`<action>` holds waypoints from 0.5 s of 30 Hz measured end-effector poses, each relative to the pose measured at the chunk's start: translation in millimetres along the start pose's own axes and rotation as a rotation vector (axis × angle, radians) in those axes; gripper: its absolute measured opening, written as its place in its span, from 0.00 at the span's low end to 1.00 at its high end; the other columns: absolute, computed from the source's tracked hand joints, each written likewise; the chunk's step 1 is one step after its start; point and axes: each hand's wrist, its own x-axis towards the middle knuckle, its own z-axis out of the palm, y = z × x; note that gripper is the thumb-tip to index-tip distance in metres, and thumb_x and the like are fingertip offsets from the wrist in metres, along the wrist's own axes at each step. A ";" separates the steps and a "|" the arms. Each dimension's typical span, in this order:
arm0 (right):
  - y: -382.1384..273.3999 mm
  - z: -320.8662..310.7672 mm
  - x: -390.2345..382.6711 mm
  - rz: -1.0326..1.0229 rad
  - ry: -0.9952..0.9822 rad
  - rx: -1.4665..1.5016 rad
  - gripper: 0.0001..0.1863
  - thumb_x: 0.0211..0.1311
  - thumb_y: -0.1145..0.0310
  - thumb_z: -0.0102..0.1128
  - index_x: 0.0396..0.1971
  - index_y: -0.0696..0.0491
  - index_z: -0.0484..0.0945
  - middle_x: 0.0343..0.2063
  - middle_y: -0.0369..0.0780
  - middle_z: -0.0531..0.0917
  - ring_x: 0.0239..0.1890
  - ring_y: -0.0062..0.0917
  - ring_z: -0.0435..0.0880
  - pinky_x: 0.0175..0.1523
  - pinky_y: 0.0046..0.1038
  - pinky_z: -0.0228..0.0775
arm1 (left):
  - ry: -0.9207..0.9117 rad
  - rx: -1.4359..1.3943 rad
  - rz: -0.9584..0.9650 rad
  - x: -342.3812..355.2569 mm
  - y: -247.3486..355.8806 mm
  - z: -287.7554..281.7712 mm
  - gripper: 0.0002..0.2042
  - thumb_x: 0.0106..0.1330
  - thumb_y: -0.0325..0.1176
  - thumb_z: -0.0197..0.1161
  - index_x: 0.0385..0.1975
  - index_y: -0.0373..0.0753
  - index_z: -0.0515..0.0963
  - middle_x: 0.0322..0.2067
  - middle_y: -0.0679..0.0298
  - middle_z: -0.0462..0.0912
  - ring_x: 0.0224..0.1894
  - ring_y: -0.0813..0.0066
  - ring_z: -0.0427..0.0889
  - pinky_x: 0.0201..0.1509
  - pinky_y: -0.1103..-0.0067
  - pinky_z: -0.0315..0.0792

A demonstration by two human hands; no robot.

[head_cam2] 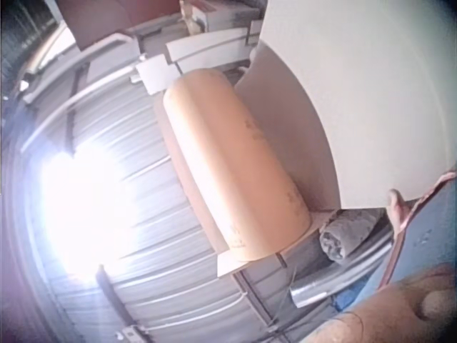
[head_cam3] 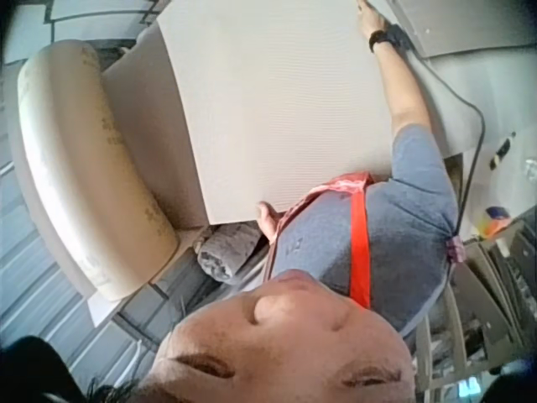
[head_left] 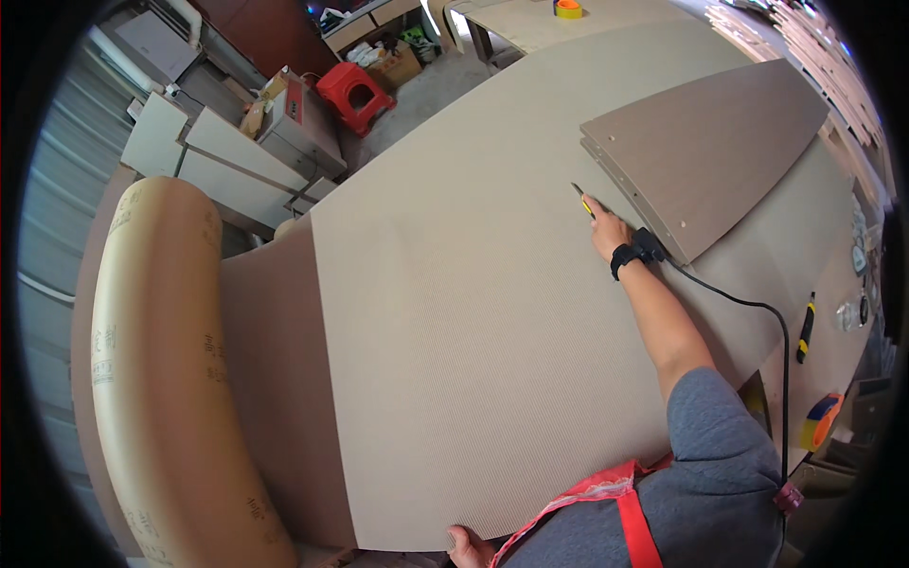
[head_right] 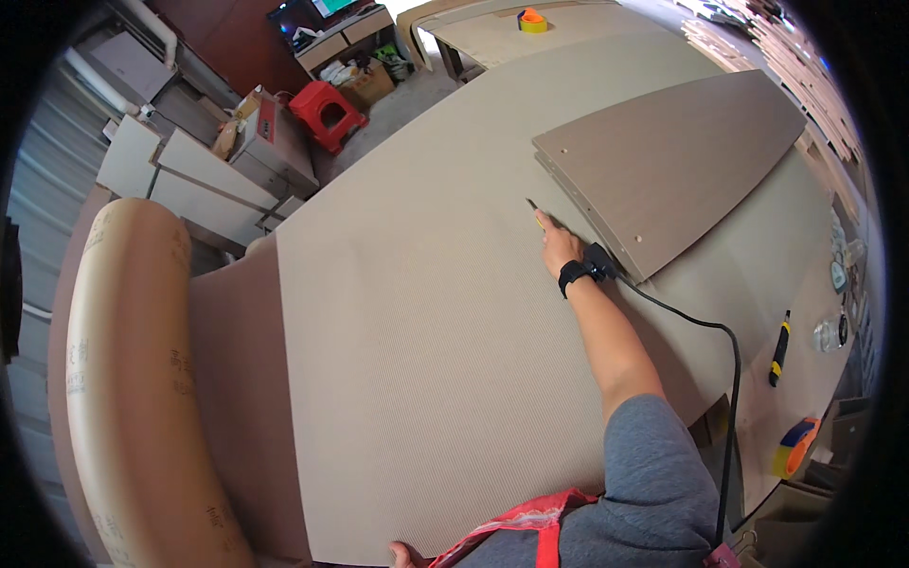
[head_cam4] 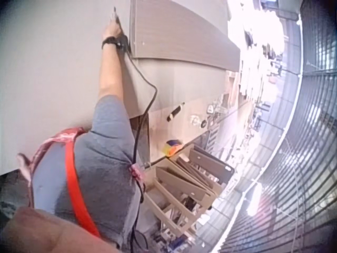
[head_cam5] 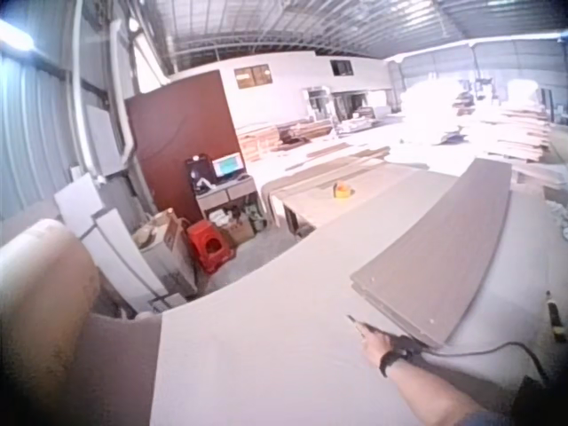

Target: Measure and cut cardboard or paper protective material to wrap furniture components.

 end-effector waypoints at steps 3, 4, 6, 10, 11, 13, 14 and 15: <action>-2.9 2.1 6.8 0.034 -0.031 -0.052 0.31 0.67 0.75 0.48 0.68 0.36 0.59 0.45 0.54 0.80 0.49 0.47 0.80 0.53 0.45 0.73 | 0.010 0.001 0.176 19.2 -10.5 0.4 0.21 0.69 0.42 0.61 0.55 0.35 0.70 0.47 0.59 0.76 0.46 0.70 0.73 0.50 0.70 0.73; -4.5 2.5 10.1 0.034 -0.044 -0.080 0.30 0.67 0.75 0.47 0.67 0.39 0.60 0.45 0.54 0.80 0.50 0.47 0.80 0.54 0.44 0.73 | 0.007 -0.002 0.181 17.8 -12.2 -0.5 0.21 0.69 0.42 0.61 0.55 0.35 0.70 0.47 0.59 0.76 0.46 0.70 0.73 0.50 0.70 0.73; -10.0 3.4 19.6 0.031 -0.019 -0.088 0.28 0.67 0.76 0.46 0.66 0.43 0.62 0.46 0.54 0.80 0.51 0.46 0.80 0.55 0.44 0.73 | -0.087 0.082 0.028 13.9 -12.7 0.5 0.28 0.69 0.51 0.57 0.60 0.36 0.65 0.55 0.51 0.73 0.55 0.60 0.72 0.59 0.63 0.69; -22.9 4.2 44.4 0.040 -0.018 -0.136 0.22 0.67 0.77 0.44 0.61 0.54 0.67 0.46 0.53 0.81 0.51 0.46 0.79 0.56 0.43 0.74 | -0.109 0.061 0.093 8.6 -10.2 5.6 0.26 0.70 0.47 0.56 0.60 0.35 0.65 0.55 0.53 0.73 0.55 0.61 0.73 0.60 0.63 0.70; -23.4 2.9 49.8 0.049 -0.039 -0.166 0.21 0.67 0.77 0.44 0.60 0.55 0.68 0.45 0.53 0.81 0.51 0.46 0.80 0.55 0.43 0.74 | -0.118 0.053 0.111 10.8 -11.3 7.6 0.26 0.70 0.46 0.56 0.60 0.35 0.65 0.56 0.54 0.73 0.55 0.62 0.73 0.60 0.63 0.70; -16.5 1.2 50.4 0.043 -0.015 -0.127 0.20 0.66 0.76 0.44 0.58 0.53 0.70 0.47 0.52 0.80 0.52 0.46 0.79 0.56 0.43 0.72 | -0.139 0.036 0.148 16.6 -13.8 8.5 0.25 0.71 0.45 0.55 0.60 0.35 0.65 0.56 0.55 0.73 0.56 0.62 0.73 0.60 0.64 0.70; -12.1 0.6 47.6 0.058 -0.030 -0.078 0.20 0.65 0.75 0.44 0.55 0.50 0.73 0.48 0.51 0.80 0.53 0.45 0.78 0.57 0.43 0.71 | -0.150 0.025 0.164 19.6 -15.1 7.7 0.24 0.71 0.44 0.55 0.60 0.35 0.65 0.56 0.56 0.73 0.56 0.63 0.73 0.60 0.64 0.70; -6.8 -0.3 43.4 0.045 -0.005 -0.080 0.20 0.65 0.75 0.44 0.55 0.50 0.73 0.48 0.51 0.80 0.53 0.45 0.78 0.57 0.43 0.71 | -0.166 0.016 0.178 23.4 -16.9 7.1 0.23 0.71 0.43 0.55 0.60 0.35 0.65 0.56 0.56 0.73 0.56 0.63 0.73 0.60 0.64 0.70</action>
